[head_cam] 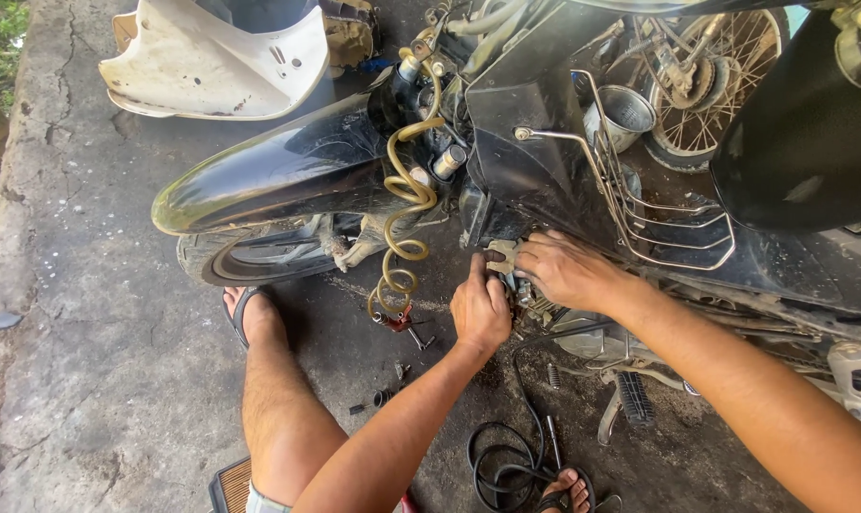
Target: The person works on the carburetor of a scooter, holding the component and fitting it against the engine intake by hand. They use pliers and a screwdriver to loosen and tighten fasteners, reposition the carburetor, and press it into place on the motorcycle body.
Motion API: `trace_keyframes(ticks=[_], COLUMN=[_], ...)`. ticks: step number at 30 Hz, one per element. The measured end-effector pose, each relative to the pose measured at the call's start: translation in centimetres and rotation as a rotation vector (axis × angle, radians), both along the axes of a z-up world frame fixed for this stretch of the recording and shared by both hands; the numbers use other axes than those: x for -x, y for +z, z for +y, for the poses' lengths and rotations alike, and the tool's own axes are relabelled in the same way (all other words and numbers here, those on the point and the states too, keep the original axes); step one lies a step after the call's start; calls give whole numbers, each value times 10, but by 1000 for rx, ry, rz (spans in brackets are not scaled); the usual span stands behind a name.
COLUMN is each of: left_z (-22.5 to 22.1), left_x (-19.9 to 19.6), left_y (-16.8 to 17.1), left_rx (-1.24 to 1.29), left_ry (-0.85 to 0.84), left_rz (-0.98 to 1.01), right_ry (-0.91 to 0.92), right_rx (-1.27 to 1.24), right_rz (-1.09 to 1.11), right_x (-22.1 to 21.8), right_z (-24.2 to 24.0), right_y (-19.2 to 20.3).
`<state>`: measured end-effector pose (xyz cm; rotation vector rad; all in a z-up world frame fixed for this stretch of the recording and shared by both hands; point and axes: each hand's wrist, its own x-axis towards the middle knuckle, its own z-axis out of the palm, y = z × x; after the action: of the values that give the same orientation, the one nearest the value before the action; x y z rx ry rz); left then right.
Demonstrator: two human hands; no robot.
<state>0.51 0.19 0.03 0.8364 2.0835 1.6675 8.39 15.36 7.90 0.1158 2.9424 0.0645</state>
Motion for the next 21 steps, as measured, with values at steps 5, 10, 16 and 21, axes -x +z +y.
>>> trace_keyframes(ticks=[5,10,16,21], left_z=[1,5,3,-5], left_x=[-1,-3,0,2], left_y=[2,-8,0,7], left_rx=[47,9,-25,-59], left_ry=[-28,-7,-16,-7], left_rz=[-43,-4,-15,26], right_ry=[10,-136,24,2], right_rx=[39,24,123,47], right_rz=[-67,-183,0,53], right_x=[2,10,2,6], right_z=[-4,-21,-1,-18], right_y=[14,26,10,18])
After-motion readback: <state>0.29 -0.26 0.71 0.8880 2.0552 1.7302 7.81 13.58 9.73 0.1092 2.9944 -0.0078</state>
